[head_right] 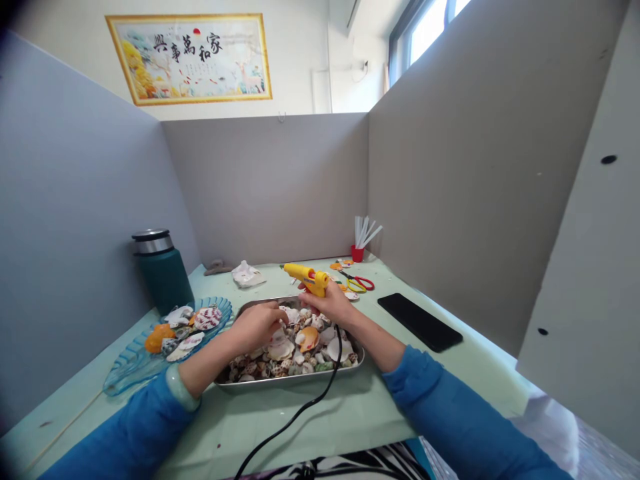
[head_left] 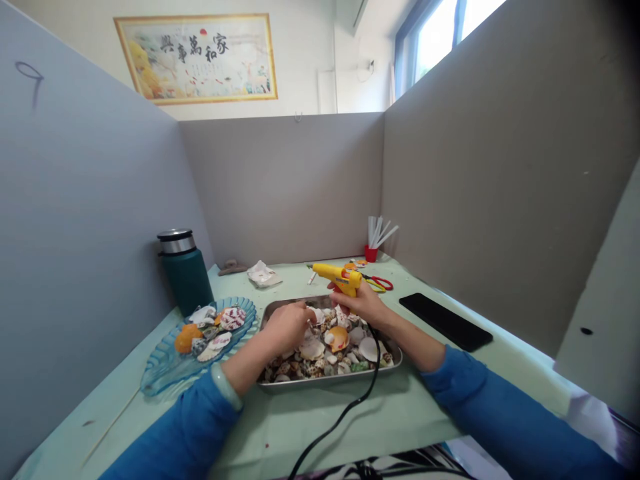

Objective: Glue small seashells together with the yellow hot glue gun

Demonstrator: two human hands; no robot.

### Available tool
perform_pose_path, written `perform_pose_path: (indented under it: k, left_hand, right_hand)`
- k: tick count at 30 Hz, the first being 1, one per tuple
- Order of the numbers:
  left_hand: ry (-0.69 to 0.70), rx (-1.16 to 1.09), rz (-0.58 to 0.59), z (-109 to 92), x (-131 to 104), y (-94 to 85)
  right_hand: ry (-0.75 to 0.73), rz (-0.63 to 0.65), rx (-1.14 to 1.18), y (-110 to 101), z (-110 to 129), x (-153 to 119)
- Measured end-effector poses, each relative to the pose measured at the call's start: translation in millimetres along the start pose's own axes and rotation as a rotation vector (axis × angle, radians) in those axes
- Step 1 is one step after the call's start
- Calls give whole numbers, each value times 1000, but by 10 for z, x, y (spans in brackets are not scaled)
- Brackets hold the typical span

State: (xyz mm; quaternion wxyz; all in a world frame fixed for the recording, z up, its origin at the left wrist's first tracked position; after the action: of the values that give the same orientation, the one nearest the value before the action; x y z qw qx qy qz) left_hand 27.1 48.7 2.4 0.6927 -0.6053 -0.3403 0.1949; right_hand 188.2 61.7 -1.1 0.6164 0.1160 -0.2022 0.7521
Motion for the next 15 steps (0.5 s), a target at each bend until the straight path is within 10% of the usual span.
perform_pose_path:
  k: [6,15]
  left_hand:
    - [47,96,97,-40,31,76]
    - [-64,-208,-64,92,28,12]
  right_hand:
    - [-12,18,-60,2,-27,10]
    - [-15,11,-23,-11,-46,15]
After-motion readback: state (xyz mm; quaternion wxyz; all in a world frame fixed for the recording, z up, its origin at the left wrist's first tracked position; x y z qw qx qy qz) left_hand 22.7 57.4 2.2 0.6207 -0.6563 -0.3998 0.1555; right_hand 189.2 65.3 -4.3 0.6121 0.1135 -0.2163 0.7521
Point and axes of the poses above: each hand's wrist, its own x-axis towards the middle knuckle, its own y-axis out of the palm, z = x × y, the point moved 5 cm from there along x, towards the middle knuckle, and after that the axes turned 5 degrees about y, right-handed, at the moved point
